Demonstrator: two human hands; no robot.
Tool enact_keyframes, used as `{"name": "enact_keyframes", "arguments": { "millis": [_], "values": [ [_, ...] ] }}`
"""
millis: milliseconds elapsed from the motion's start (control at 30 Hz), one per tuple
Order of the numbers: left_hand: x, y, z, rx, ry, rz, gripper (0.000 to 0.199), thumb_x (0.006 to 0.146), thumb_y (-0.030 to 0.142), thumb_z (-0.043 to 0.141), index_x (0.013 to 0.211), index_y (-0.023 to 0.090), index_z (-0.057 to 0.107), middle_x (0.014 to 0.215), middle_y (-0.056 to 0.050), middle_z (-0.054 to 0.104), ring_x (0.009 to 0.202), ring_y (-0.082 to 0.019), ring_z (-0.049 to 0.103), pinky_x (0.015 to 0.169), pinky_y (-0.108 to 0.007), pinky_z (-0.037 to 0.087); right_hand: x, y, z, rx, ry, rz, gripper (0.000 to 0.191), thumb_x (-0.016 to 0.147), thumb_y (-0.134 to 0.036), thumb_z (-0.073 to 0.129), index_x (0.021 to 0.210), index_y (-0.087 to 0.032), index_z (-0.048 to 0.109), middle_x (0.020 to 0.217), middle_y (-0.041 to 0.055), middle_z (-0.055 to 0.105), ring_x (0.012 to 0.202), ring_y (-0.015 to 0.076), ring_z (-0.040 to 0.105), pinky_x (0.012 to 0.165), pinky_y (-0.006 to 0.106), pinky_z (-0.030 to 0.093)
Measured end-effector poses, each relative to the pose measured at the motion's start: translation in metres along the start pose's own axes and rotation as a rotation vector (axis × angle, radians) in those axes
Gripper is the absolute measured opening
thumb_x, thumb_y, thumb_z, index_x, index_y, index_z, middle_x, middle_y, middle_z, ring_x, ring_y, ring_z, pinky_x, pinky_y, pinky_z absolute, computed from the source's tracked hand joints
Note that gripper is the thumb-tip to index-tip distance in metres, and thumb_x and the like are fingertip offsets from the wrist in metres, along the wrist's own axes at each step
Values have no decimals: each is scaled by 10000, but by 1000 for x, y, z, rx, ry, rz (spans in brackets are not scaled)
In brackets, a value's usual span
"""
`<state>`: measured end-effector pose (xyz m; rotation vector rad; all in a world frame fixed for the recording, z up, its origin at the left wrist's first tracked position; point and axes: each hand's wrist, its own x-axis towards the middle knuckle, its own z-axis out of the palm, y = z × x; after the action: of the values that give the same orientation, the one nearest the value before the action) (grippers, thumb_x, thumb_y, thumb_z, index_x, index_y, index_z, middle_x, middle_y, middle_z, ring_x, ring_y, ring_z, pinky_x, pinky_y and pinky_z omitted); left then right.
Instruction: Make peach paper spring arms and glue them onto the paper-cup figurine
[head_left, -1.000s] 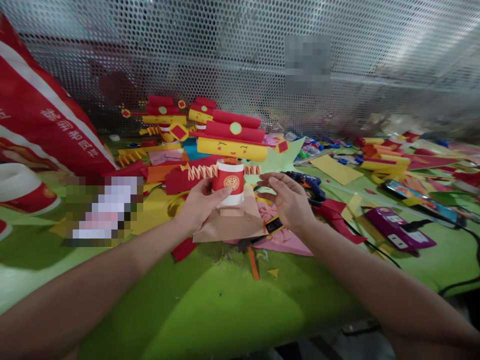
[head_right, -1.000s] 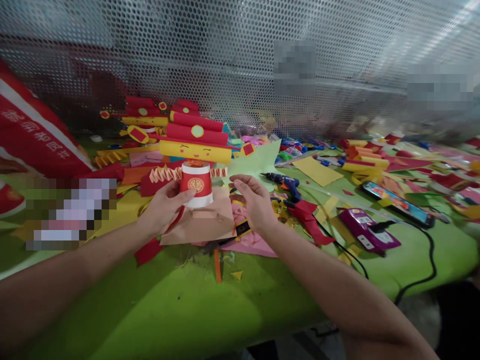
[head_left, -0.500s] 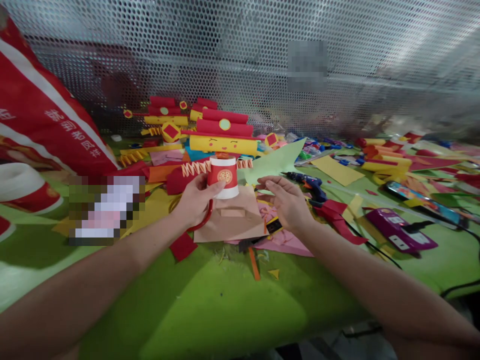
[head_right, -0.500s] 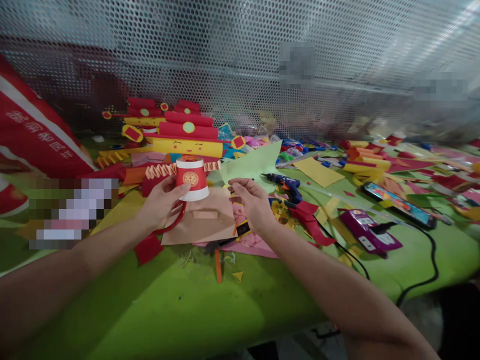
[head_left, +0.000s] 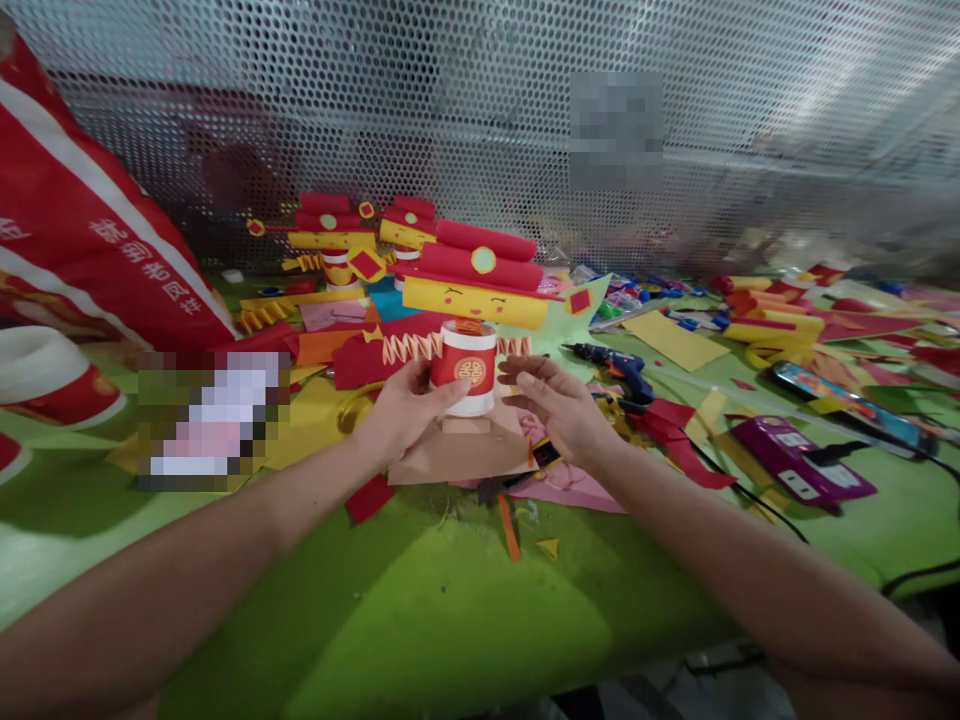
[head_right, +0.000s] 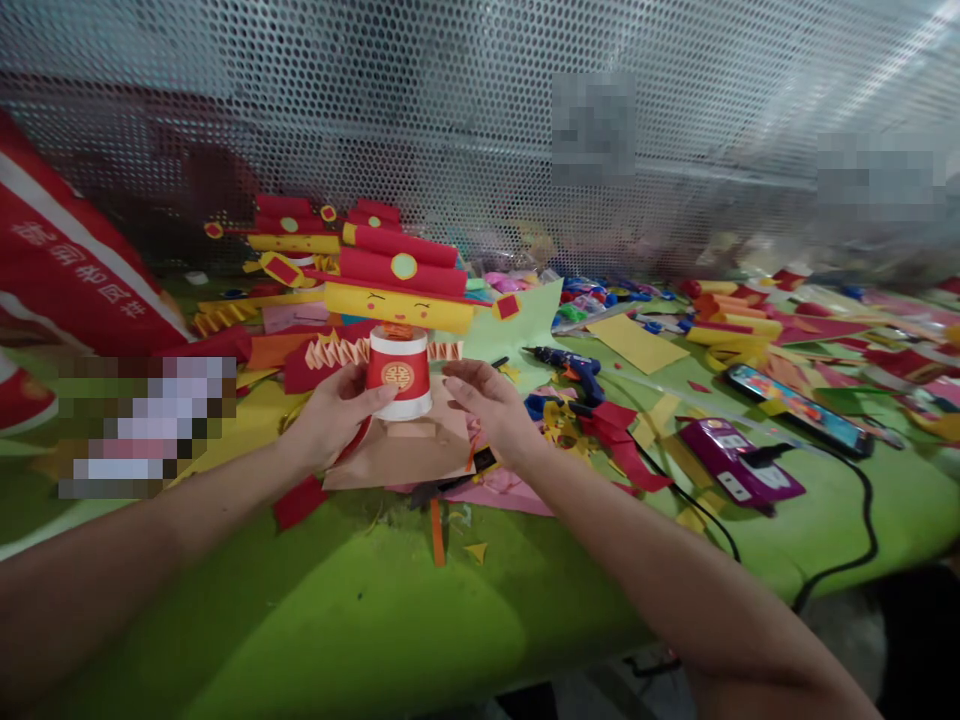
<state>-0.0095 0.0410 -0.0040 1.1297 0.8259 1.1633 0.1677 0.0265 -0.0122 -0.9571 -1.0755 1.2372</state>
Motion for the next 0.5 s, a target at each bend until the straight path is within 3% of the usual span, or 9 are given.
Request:
{"name": "enact_keyframes", "arguments": {
  "millis": [167,500],
  "values": [
    [-9,-3,9,107,-72,-5,449,619,363,749,973,137,590,1029,-120,668,920,-250,626,831,-397,487,-7,4,9,4,-139,49,448,484,-455,802,813,-236,592,902,35,670,873,195,616,781,369,513],
    [-7,-15,3,311,-175,48,507,693,482,654,1059,142,568,1115,-130,631,1010,-281,585,880,-431,445,-13,-1,16,-57,-104,143,618,361,-420,846,846,-221,518,860,60,695,869,246,652,810,424,528]
  ]
}}
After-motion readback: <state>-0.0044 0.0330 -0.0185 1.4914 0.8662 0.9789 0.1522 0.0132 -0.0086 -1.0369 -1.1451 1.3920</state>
